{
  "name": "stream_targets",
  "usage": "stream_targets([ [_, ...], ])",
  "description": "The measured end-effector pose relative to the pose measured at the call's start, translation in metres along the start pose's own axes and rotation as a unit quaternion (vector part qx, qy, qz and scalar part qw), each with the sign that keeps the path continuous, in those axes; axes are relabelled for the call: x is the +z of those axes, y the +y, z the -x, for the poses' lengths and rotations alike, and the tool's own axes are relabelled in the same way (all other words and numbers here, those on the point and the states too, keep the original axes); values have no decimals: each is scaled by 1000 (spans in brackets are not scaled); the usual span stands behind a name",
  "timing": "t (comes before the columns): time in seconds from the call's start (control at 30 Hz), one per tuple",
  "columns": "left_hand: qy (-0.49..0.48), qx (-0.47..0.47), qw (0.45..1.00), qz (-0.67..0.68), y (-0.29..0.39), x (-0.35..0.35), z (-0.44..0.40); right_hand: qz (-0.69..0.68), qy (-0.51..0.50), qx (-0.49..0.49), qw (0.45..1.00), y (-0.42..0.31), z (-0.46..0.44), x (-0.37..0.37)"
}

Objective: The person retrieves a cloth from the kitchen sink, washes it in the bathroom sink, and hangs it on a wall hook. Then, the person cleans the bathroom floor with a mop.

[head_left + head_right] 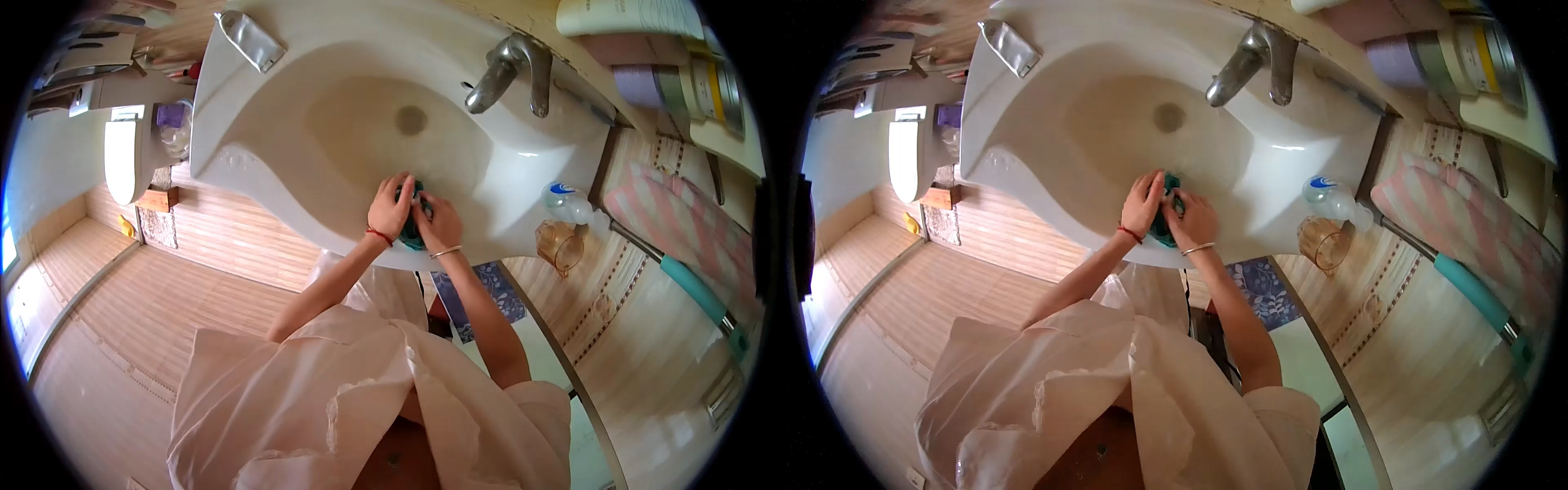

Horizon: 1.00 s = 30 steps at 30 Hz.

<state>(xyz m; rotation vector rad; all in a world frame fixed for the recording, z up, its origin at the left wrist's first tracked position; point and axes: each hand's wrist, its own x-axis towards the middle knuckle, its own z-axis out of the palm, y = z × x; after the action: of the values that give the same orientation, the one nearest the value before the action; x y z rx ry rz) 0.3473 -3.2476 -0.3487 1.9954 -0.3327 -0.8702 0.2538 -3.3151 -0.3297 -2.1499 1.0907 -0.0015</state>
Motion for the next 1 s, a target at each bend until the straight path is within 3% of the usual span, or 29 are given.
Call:
stream_targets([
  [0.13,-71,-13,988,-136,6,3,6,71,35,-33,996,-2,1,8],
  [0.23,-89,-62,967,-232,-11,11,-9,117,-29,41,992,-5,-9,10],
  [0.27,-54,-44,973,-219,-14,14,-11,126,-41,55,990,-6,-12,11],
  [0.47,-60,-73,962,-258,-21,22,-30,196,-89,105,971,0,-36,21],
  [0.53,-70,-44,967,-241,-19,18,-23,218,-87,95,967,0,-36,20],
  [0.67,-43,50,986,-155,-7,-3,-24,76,-52,8,996,-5,-39,2],
  [0.8,0,210,968,-139,15,-34,-56,-11,24,-191,981,-10,-75,-14],
  [0.9,12,268,934,-236,9,-32,-83,-136,3,-195,971,4,-88,4],
  [1.0,25,293,935,-198,4,-29,-97,-108,50,-163,980,4,-96,11],
])
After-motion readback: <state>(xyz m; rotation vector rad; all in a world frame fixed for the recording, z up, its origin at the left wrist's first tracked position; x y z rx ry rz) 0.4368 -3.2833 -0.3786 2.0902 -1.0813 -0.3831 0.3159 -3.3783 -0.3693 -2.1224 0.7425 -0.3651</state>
